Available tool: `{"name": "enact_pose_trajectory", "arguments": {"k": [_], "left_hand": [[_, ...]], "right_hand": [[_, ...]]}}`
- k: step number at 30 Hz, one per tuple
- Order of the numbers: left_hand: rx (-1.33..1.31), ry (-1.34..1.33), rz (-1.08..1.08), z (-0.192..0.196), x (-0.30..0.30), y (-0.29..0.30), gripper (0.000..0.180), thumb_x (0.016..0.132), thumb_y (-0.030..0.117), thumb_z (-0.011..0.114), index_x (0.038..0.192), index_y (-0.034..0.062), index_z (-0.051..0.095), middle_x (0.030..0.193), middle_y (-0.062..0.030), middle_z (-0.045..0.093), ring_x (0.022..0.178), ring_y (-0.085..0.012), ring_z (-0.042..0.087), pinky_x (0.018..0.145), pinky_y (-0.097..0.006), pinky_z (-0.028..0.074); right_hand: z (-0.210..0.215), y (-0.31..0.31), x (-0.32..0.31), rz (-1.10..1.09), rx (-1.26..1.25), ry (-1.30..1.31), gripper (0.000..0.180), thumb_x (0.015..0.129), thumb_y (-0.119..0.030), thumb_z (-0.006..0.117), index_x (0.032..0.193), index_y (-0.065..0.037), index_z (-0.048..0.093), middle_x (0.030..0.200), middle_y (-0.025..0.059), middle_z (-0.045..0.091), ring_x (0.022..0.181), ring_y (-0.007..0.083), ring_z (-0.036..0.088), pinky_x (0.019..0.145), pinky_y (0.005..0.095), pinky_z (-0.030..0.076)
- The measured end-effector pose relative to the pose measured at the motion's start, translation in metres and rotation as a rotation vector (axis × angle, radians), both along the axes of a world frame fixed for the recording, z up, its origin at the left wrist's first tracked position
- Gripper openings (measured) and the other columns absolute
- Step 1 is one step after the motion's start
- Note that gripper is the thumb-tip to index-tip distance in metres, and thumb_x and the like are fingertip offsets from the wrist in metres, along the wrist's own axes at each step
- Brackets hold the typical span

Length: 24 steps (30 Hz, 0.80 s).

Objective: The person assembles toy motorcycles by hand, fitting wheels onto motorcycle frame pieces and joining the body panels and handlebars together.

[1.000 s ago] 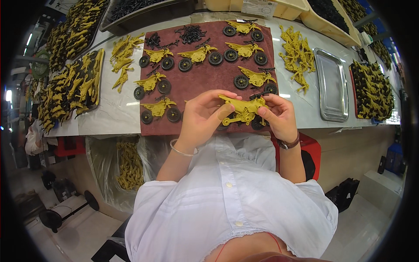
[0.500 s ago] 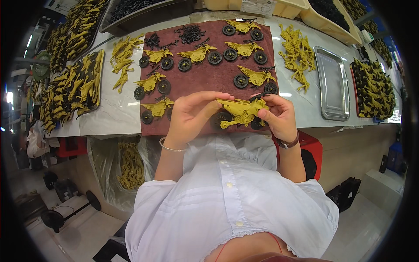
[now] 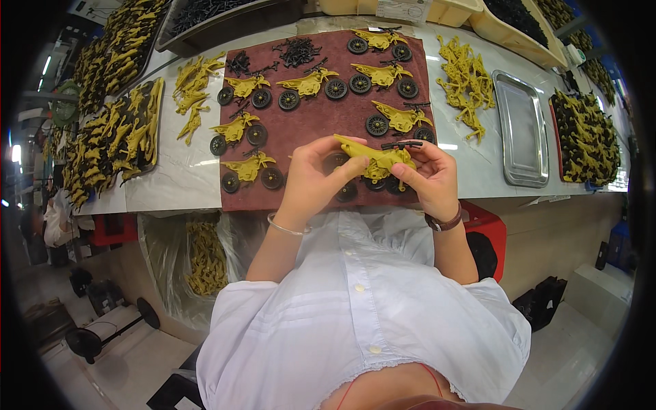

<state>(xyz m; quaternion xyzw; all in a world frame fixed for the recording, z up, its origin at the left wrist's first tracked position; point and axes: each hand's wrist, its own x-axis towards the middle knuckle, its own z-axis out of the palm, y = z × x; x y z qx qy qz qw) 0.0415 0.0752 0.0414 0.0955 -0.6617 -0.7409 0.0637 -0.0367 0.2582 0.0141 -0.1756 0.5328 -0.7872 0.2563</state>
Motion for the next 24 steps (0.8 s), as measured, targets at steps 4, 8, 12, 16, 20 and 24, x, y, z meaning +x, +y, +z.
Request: {"name": "enact_pose_trajectory", "arguments": {"k": [4, 8, 12, 16, 20, 24], "left_hand": [[-0.023, 0.031, -0.008, -0.005, -0.002, -0.002, 0.023, 0.080, 0.005, 0.067, 0.100, -0.0059, 0.063, 0.088, -0.0069, 0.065, 0.080, -0.0098, 0.060, 0.071, -0.024, 0.050], [-0.043, 0.049, -0.023, -0.006, -0.004, -0.002, 0.022, 0.080, 0.006, 0.068, 0.099, -0.0055, 0.064, 0.088, -0.0069, 0.065, 0.079, -0.0098, 0.060, 0.071, -0.024, 0.050], [0.391, -0.014, 0.022, -0.008, -0.006, 0.003, 0.023, 0.080, 0.006, 0.069, 0.099, -0.0068, 0.063, 0.091, -0.0097, 0.066, 0.083, -0.0129, 0.063, 0.074, -0.025, 0.052], [0.279, -0.043, -0.028, -0.019, 0.001, 0.010, 0.023, 0.080, 0.001, 0.066, 0.101, -0.0057, 0.061, 0.095, -0.0111, 0.066, 0.082, -0.0144, 0.064, 0.075, -0.027, 0.052], [0.204, 0.012, 0.120, -0.019, 0.003, 0.018, 0.015, 0.079, 0.000, 0.067, 0.093, -0.0058, 0.065, 0.087, -0.0078, 0.067, 0.076, -0.0099, 0.062, 0.069, -0.023, 0.050], [0.196, 0.071, 0.120, -0.017, 0.006, 0.017, 0.011, 0.079, 0.000, 0.068, 0.089, -0.0060, 0.066, 0.083, -0.0057, 0.067, 0.073, -0.0071, 0.060, 0.066, -0.021, 0.049]], "right_hand": [[0.006, 0.001, -0.002, 0.048, 0.062, -0.011, 0.034, 0.076, 0.006, 0.068, 0.107, 0.005, 0.055, 0.102, 0.0097, 0.062, 0.092, 0.0131, 0.061, 0.079, 0.0240, 0.051], [0.002, 0.000, 0.000, 0.027, 0.055, 0.009, 0.034, 0.076, 0.006, 0.069, 0.107, 0.005, 0.055, 0.102, 0.0094, 0.062, 0.092, 0.0131, 0.061, 0.079, 0.0243, 0.052], [-0.002, -0.006, 0.001, -0.115, -0.060, -0.105, 0.033, 0.077, 0.005, 0.068, 0.107, 0.003, 0.054, 0.099, 0.0092, 0.062, 0.088, 0.0127, 0.061, 0.075, 0.0236, 0.051], [-0.008, -0.005, 0.002, -0.160, -0.222, -0.290, 0.031, 0.079, 0.004, 0.067, 0.107, 0.001, 0.053, 0.095, 0.0067, 0.061, 0.080, 0.0097, 0.060, 0.066, 0.0201, 0.049], [-0.003, -0.008, 0.007, -0.102, -0.200, -0.263, 0.032, 0.079, 0.002, 0.068, 0.107, 0.001, 0.051, 0.092, 0.0044, 0.061, 0.077, 0.0078, 0.058, 0.063, 0.0190, 0.047], [0.003, -0.006, 0.008, -0.053, 0.038, -0.146, 0.035, 0.078, -0.002, 0.070, 0.109, 0.002, 0.054, 0.093, 0.0042, 0.062, 0.077, 0.0059, 0.058, 0.063, 0.0178, 0.047]]}}
